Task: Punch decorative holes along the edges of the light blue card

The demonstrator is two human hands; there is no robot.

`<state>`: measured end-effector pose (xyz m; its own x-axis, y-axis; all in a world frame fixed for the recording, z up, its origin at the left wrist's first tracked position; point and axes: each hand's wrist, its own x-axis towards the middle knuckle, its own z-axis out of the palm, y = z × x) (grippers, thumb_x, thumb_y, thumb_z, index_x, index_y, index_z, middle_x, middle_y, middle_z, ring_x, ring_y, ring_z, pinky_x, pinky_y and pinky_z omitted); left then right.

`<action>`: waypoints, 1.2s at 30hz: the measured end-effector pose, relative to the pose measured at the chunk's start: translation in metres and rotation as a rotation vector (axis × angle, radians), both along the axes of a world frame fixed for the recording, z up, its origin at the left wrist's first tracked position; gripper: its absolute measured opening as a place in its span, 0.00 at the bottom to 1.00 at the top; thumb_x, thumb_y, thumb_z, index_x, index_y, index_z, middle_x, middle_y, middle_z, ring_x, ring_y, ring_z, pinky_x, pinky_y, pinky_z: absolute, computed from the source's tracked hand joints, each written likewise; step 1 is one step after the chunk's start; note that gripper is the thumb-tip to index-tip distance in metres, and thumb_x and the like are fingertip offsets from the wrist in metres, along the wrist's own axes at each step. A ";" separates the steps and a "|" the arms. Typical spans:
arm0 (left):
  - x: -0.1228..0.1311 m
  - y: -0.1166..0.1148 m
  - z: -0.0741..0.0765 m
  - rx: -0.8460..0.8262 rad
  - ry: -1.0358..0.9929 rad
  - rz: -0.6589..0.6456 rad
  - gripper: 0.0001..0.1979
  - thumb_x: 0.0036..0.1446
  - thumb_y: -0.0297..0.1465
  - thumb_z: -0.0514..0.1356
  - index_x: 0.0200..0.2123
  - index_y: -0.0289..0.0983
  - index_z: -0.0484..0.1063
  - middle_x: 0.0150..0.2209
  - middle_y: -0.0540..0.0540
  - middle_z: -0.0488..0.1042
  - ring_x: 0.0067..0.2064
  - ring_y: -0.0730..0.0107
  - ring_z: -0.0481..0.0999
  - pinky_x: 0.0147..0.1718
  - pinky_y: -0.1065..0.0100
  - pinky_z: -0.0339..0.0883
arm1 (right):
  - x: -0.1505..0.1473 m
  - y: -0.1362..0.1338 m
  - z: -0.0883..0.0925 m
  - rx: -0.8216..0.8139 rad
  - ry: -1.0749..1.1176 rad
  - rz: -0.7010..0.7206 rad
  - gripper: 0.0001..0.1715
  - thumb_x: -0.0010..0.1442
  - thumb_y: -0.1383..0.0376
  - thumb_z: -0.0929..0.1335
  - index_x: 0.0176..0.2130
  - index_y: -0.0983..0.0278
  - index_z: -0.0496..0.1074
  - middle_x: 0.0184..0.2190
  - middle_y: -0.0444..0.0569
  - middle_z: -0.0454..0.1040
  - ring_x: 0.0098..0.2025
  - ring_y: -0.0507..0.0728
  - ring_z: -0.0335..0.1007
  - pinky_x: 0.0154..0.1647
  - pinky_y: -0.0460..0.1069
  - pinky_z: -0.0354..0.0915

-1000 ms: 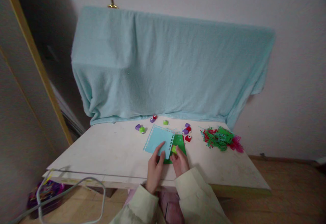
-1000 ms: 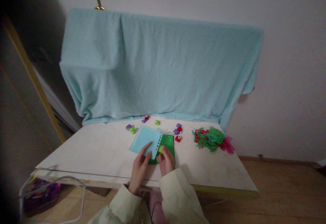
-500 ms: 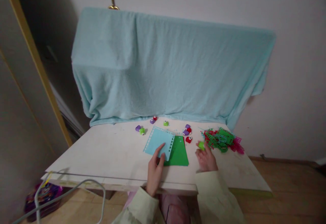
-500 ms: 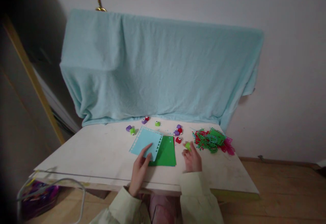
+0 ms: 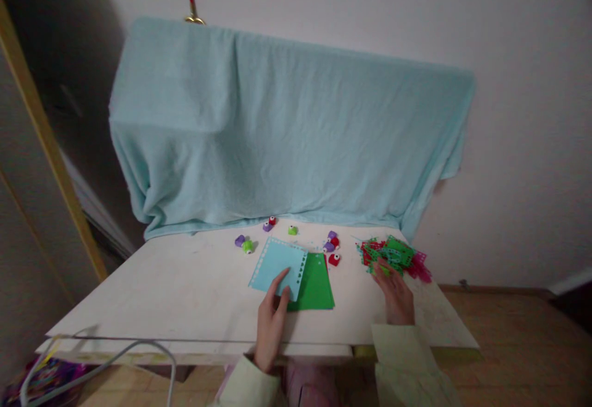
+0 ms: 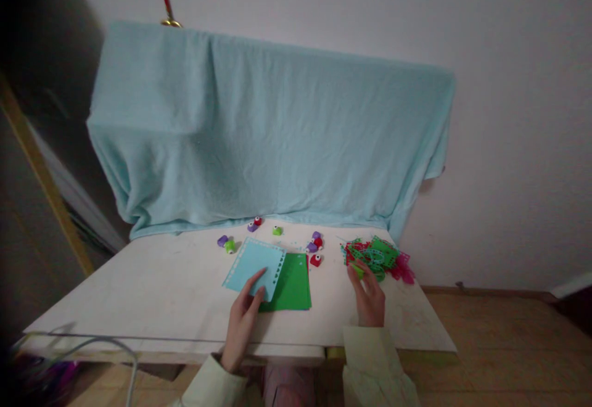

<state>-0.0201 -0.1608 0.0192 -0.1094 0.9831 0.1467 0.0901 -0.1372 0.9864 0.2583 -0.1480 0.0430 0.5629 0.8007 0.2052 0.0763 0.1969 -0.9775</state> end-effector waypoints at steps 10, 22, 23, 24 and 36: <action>0.002 -0.001 0.004 -0.005 0.038 0.013 0.25 0.59 0.44 0.54 0.57 0.40 0.66 0.55 0.46 0.68 0.49 0.63 0.70 0.47 0.67 0.60 | -0.108 -0.026 -0.006 -0.106 0.199 0.555 0.19 0.56 0.54 0.70 0.42 0.64 0.69 0.35 0.52 0.78 0.30 0.57 0.75 0.37 0.53 0.69; 0.001 -0.001 0.003 0.032 0.008 0.005 0.23 0.59 0.44 0.54 0.54 0.40 0.68 0.51 0.45 0.72 0.50 0.62 0.70 0.49 0.66 0.61 | -0.124 -0.028 -0.018 -0.133 0.094 0.442 0.19 0.57 0.52 0.69 0.42 0.62 0.66 0.28 0.47 0.77 0.27 0.57 0.74 0.32 0.51 0.69; 0.002 -0.001 0.003 0.015 -0.018 0.002 0.24 0.60 0.45 0.53 0.55 0.39 0.68 0.46 0.44 0.75 0.45 0.63 0.73 0.46 0.66 0.64 | -0.124 -0.028 -0.019 -0.127 0.106 0.441 0.19 0.56 0.52 0.69 0.41 0.62 0.67 0.28 0.47 0.77 0.26 0.57 0.74 0.32 0.51 0.69; 0.003 -0.001 0.003 -0.015 -0.056 -0.004 0.26 0.60 0.46 0.52 0.56 0.38 0.66 0.38 0.44 0.77 0.38 0.64 0.75 0.39 0.66 0.67 | -0.124 -0.027 -0.020 -0.119 0.118 0.438 0.19 0.55 0.53 0.70 0.41 0.62 0.67 0.28 0.47 0.77 0.26 0.57 0.73 0.31 0.51 0.69; -0.001 -0.076 0.015 -0.036 -0.310 0.104 0.27 0.64 0.46 0.45 0.52 0.33 0.69 0.16 0.50 0.67 0.15 0.75 0.58 0.14 0.74 0.47 | -0.103 -0.014 -0.033 -0.037 0.667 0.396 0.20 0.50 0.51 0.72 0.34 0.62 0.67 0.26 0.46 0.77 0.27 0.55 0.74 0.31 0.50 0.68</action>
